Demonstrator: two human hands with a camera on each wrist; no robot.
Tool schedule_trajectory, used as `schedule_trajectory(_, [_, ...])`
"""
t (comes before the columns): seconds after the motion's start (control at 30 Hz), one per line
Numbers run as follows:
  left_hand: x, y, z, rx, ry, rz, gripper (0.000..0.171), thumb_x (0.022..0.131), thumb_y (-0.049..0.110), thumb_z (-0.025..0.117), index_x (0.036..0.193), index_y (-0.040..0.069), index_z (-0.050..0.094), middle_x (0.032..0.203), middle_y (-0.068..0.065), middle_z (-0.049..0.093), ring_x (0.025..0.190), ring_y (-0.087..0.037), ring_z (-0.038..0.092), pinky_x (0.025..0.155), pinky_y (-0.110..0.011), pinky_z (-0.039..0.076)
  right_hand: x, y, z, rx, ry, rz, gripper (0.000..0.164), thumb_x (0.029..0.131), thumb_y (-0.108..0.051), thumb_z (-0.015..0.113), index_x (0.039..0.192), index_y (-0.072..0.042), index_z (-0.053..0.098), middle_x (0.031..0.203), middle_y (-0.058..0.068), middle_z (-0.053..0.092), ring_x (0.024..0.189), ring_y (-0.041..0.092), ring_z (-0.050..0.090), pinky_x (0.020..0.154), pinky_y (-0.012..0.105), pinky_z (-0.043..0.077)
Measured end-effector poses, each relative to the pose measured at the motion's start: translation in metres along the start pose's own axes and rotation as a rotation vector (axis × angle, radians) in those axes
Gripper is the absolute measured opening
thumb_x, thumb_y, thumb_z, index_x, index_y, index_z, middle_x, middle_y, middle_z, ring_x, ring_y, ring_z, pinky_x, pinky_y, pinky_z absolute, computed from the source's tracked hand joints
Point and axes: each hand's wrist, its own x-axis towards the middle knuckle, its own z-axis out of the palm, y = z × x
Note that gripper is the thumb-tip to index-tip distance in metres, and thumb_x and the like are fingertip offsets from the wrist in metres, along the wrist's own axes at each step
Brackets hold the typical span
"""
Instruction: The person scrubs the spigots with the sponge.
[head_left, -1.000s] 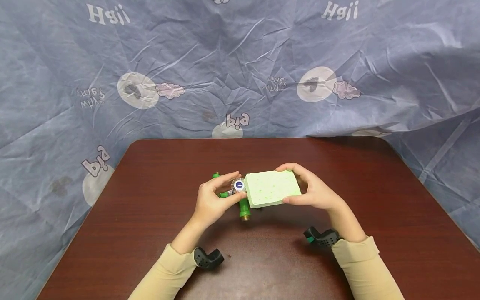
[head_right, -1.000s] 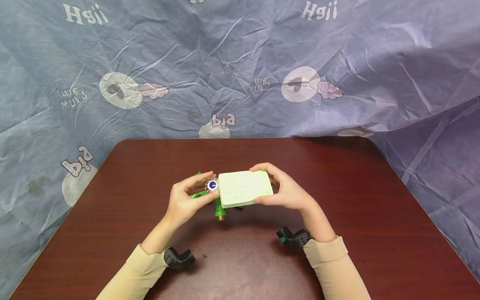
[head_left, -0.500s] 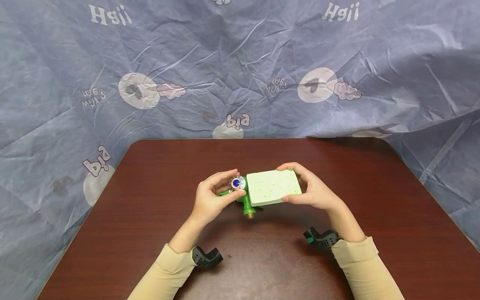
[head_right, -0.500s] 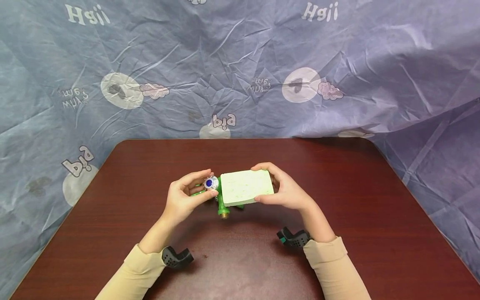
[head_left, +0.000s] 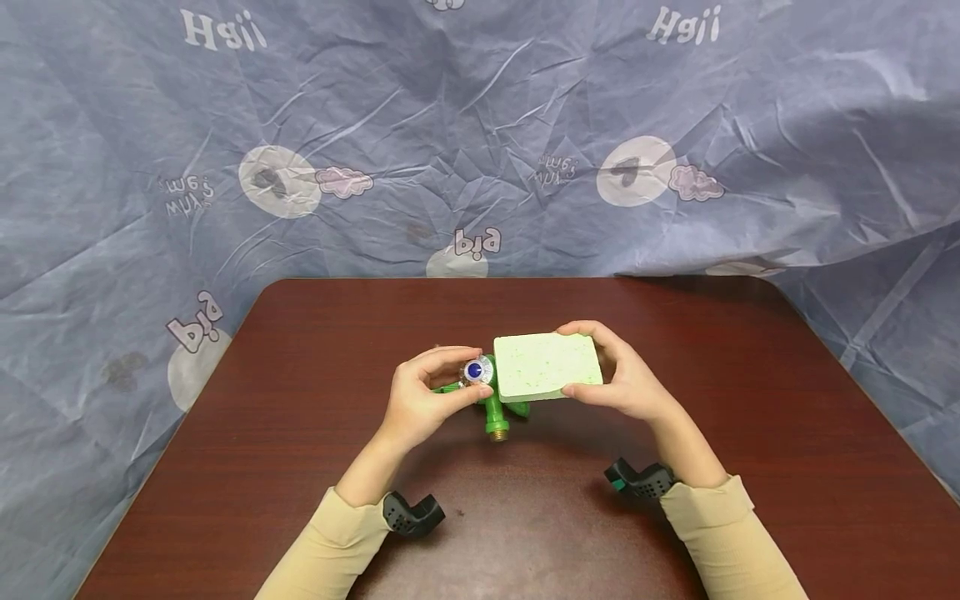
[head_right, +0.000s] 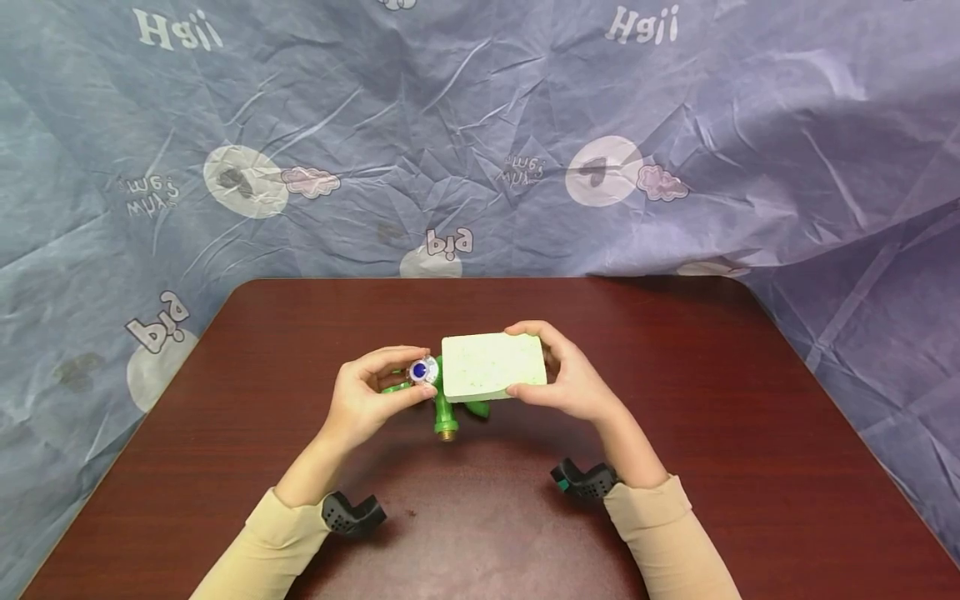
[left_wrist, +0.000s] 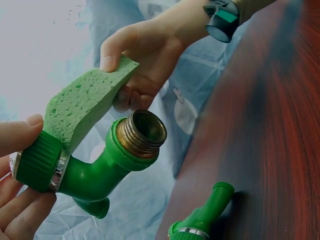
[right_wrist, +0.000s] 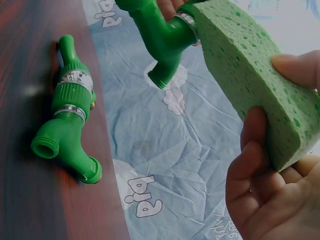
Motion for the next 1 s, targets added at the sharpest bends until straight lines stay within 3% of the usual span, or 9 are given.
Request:
schedule_trajectory(0.23, [0.001,-0.003,0.002,-0.010,0.049,0.000,0.040,0.066,-0.013,0.077,0.105,-0.013,0.064,0.103,-0.024,0.065,0.088,-0.016,0.066,0.078,-0.037,0.054,0.000,-0.001,0.001,-0.030,-0.005,0.013,0.062,0.071,0.017,0.067,0.126,0.006,0.041,0.103,0.011,0.059,0.082,0.017,0.062,0.061,0.030,0.055])
schedule_trajectory(0.4, [0.001,-0.019,0.000,-0.072,0.039,0.038,0.043,0.066,-0.016,0.077,0.107,-0.012,0.064,0.105,-0.025,0.064,0.090,-0.014,0.065,0.079,-0.035,0.054,0.000,0.000,-0.001,-0.046,0.024,0.030,0.062,0.072,0.018,0.067,0.127,0.005,0.040,0.103,0.011,0.060,0.085,0.017,0.061,0.061,0.030,0.055])
schedule_trajectory(0.6, [0.004,-0.027,-0.009,-0.085,0.041,0.087,0.044,0.066,-0.016,0.076,0.108,-0.012,0.063,0.106,-0.027,0.063,0.095,-0.015,0.065,0.079,-0.033,0.054,0.000,0.001,-0.006,-0.046,0.044,0.039,0.063,0.072,0.018,0.067,0.127,0.006,0.040,0.103,0.011,0.059,0.085,0.016,0.061,0.062,0.029,0.055])
schedule_trajectory(0.7, [0.008,-0.033,-0.017,-0.105,0.070,0.090,0.044,0.065,-0.017,0.076,0.107,-0.012,0.063,0.105,-0.021,0.064,0.097,-0.016,0.064,0.078,-0.031,0.054,-0.001,0.003,-0.010,-0.059,0.064,0.067,0.063,0.072,0.018,0.068,0.127,0.005,0.040,0.102,0.012,0.059,0.085,0.016,0.061,0.062,0.028,0.054])
schedule_trajectory(1.0, [0.015,-0.046,-0.046,-0.239,0.159,-0.002,0.046,0.065,-0.022,0.071,0.108,-0.016,0.059,0.099,-0.009,0.068,0.089,-0.017,0.066,0.073,-0.029,0.055,-0.007,0.014,-0.027,-0.033,0.105,0.136,0.063,0.073,0.017,0.068,0.127,0.007,0.037,0.099,0.010,0.061,0.085,0.015,0.061,0.065,0.026,0.054])
